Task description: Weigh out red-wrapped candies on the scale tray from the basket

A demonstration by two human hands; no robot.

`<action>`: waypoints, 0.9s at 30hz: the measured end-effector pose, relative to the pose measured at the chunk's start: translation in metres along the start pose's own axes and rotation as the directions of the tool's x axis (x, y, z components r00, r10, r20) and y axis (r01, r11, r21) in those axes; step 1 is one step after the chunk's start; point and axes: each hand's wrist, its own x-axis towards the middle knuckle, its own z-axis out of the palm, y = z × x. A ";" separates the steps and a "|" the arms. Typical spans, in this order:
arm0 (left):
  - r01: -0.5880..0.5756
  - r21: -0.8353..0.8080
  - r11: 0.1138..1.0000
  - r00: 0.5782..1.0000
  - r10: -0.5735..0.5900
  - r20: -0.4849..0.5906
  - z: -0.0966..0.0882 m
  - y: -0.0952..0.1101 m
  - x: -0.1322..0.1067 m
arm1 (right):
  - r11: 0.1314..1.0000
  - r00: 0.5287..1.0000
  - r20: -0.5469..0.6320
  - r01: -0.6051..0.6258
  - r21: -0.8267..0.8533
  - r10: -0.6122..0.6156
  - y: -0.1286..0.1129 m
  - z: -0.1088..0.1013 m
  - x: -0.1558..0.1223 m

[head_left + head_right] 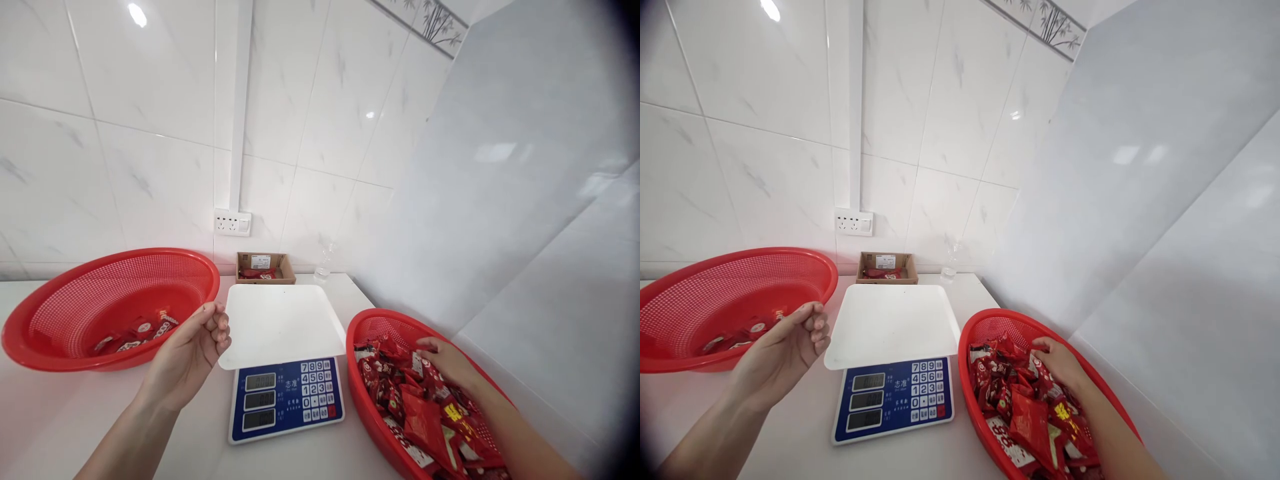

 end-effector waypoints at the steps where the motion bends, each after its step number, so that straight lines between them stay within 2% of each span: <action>1: 0.001 0.001 1.000 1.000 -0.001 -0.002 0.000 0.000 0.000 | 1.000 1.000 0.027 -0.003 0.007 0.003 0.002 0.003 -0.001; 6: 0.008 0.001 1.000 1.000 -0.008 -0.002 0.000 0.000 0.001 | 0.999 0.985 0.169 0.022 0.028 -0.026 0.004 0.018 -0.006; 11: 0.009 0.003 1.000 1.000 -0.009 0.003 0.000 0.000 0.002 | 0.998 0.942 0.330 0.071 0.000 -0.067 -0.004 0.022 -0.012; 15: 0.012 0.012 1.000 1.000 -0.012 0.017 0.001 0.000 0.002 | 0.993 0.918 0.392 0.097 -0.063 -0.065 -0.012 0.033 -0.017; 21: 0.013 0.006 1.000 1.000 -0.013 0.022 0.003 0.001 0.000 | 0.972 0.943 0.317 0.163 -0.168 -0.104 -0.024 0.047 -0.019; 27: 0.002 -0.003 1.000 1.000 -0.002 0.023 0.003 0.001 -0.001 | 0.976 0.983 0.153 0.128 -0.174 -0.102 -0.031 0.024 -0.014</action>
